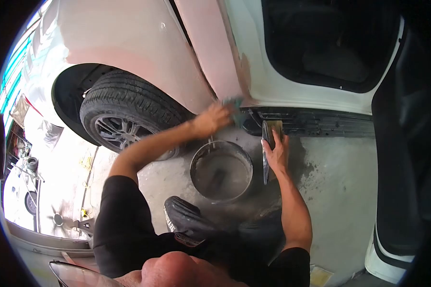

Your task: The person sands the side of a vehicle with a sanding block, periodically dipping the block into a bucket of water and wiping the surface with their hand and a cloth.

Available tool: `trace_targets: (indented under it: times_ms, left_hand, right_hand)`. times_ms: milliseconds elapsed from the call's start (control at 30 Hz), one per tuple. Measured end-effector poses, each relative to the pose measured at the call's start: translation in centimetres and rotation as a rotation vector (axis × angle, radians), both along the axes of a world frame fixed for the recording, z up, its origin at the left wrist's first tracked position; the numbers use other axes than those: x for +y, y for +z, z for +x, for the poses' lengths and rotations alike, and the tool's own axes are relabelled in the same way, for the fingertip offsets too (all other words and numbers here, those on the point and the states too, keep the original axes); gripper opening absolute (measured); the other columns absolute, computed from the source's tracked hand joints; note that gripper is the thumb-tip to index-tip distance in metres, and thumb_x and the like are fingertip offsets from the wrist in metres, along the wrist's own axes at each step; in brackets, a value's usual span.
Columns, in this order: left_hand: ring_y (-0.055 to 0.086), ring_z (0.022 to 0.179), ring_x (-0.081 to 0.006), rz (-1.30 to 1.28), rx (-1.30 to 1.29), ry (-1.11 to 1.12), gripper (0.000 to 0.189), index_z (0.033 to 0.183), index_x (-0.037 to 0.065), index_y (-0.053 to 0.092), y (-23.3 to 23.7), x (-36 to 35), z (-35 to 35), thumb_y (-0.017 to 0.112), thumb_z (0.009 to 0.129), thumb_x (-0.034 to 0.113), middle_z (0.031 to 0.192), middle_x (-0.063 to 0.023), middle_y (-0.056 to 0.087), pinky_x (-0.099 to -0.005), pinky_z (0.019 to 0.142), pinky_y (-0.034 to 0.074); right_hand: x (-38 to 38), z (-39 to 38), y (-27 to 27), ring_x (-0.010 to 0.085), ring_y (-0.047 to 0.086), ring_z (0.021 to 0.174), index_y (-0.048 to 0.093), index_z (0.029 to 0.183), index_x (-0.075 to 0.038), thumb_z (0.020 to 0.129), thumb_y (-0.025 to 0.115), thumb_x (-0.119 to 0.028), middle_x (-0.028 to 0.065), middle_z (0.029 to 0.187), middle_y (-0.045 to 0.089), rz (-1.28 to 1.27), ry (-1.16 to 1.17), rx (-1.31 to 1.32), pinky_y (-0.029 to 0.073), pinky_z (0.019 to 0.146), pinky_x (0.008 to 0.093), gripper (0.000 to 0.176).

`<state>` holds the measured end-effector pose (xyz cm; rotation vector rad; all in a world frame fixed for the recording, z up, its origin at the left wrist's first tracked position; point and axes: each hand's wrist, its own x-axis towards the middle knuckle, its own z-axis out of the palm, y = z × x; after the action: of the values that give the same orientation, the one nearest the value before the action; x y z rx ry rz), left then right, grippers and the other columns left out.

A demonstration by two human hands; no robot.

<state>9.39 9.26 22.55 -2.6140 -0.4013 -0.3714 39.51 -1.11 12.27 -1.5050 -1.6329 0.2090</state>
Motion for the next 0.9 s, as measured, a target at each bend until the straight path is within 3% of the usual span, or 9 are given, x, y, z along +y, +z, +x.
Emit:
trace_targets:
  times_ms: [67,133,167,200,333,433,533,767,900]
  left_hand:
    - [0.046,0.137,-0.0341,-0.284,0.115,0.093,0.042,0.123,0.011,0.068,-5.8,-3.8,-0.7,0.063,0.081,0.011,0.148,-0.0157,0.049,-0.0537,0.105,0.042]
    - [0.047,0.137,-0.0336,-0.317,0.173,0.221,0.073,0.142,0.019,0.058,-15.9,-6.0,-1.5,0.078,0.072,0.025,0.148,-0.0137,0.049,-0.0596,0.105,0.041]
    - [0.047,0.137,-0.0348,-0.588,0.274,0.323,0.076,0.143,0.021,0.057,-16.6,-7.8,-1.1,0.081,0.071,0.027,0.147,-0.0143,0.049,-0.0605,0.105,0.04]
    - [0.048,0.136,-0.0353,-0.594,0.365,0.398,0.077,0.145,0.023,0.055,-18.5,-9.2,-1.0,0.081,0.072,0.027,0.146,-0.0143,0.049,-0.0603,0.104,0.04]
    - [0.06,0.122,-0.0368,-0.993,0.214,0.514,0.049,0.133,0.018,0.065,-19.4,-12.8,-0.3,0.072,0.086,0.03,0.138,-0.0168,0.057,-0.0569,0.1,0.044]
    - [0.066,0.109,-0.0396,-1.242,0.04,0.265,0.036,0.121,0.011,0.07,-28.5,-10.1,0.1,0.063,0.092,0.031,0.119,-0.022,0.066,-0.0537,0.095,0.048]
    - [0.068,0.099,-0.0406,-1.178,0.195,0.473,0.032,0.111,0.005,0.071,-35.5,-8.7,1.8,0.059,0.094,0.03,0.103,-0.025,0.069,-0.0523,0.091,0.052]
    - [0.069,0.098,-0.0401,-1.161,0.461,0.509,0.028,0.108,0.005,0.072,-37.4,-11.5,4.0,0.057,0.092,0.023,0.106,-0.0231,0.07,-0.0516,0.088,0.054]
    - [0.07,0.097,-0.0398,-1.076,0.327,0.454,0.026,0.107,0.005,0.072,-29.4,-11.1,4.0,0.057,0.092,0.019,0.108,-0.0219,0.07,-0.0512,0.087,0.055]
  right_hand:
    - [-0.2,0.5,0.0,0.0455,0.052,0.117,0.051,0.146,-0.008,0.09,0.074,-0.031,0.0261,0.125,0.049,0.004,-0.015,0.019,0.046,0.1,0.0498,0.065]
    - [0.0,1.2,-0.5,0.0461,0.051,0.117,0.051,0.146,-0.008,0.09,0.074,-0.031,0.0263,0.125,0.049,0.046,-0.027,0.042,0.045,0.101,0.0503,0.065]
    - [0.0,1.4,-0.4,0.0464,0.051,0.118,0.051,0.146,-0.008,0.09,0.074,-0.031,0.0265,0.125,0.049,0.037,-0.028,0.052,0.045,0.101,0.0506,0.065]
    - [-0.4,1.6,-0.1,0.0467,0.05,0.119,0.051,0.146,-0.008,0.09,0.073,-0.031,0.0267,0.126,0.049,0.021,-0.025,0.056,0.044,0.102,0.0508,0.065]
    - [-0.6,2.3,-0.6,0.0474,0.049,0.121,0.051,0.146,-0.007,0.089,0.073,-0.033,0.0277,0.13,0.049,-0.013,-0.041,0.023,0.043,0.103,0.0509,0.066]
    - [-0.4,2.5,-0.6,0.0478,0.049,0.122,0.051,0.146,-0.008,0.088,0.073,-0.034,0.0286,0.131,0.048,0.0,-0.053,0.025,0.043,0.104,0.0508,0.067]
    - [-0.4,2.5,-1.2,0.0478,0.049,0.122,0.051,0.147,-0.009,0.088,0.074,-0.034,0.0288,0.131,0.048,-0.03,-0.101,-0.011,0.043,0.103,0.0508,0.068]
    - [-2.1,3.0,-0.1,0.0478,0.049,0.123,0.052,0.146,-0.01,0.088,0.075,-0.034,0.0284,0.13,0.05,-0.148,-0.019,0.059,0.043,0.104,0.0506,0.067]
    - [-1.6,4.0,-1.7,0.0484,0.047,0.127,0.052,0.146,-0.011,0.088,0.075,-0.035,0.0296,0.133,0.049,-0.143,-0.077,0.077,0.041,0.107,0.0505,0.067]
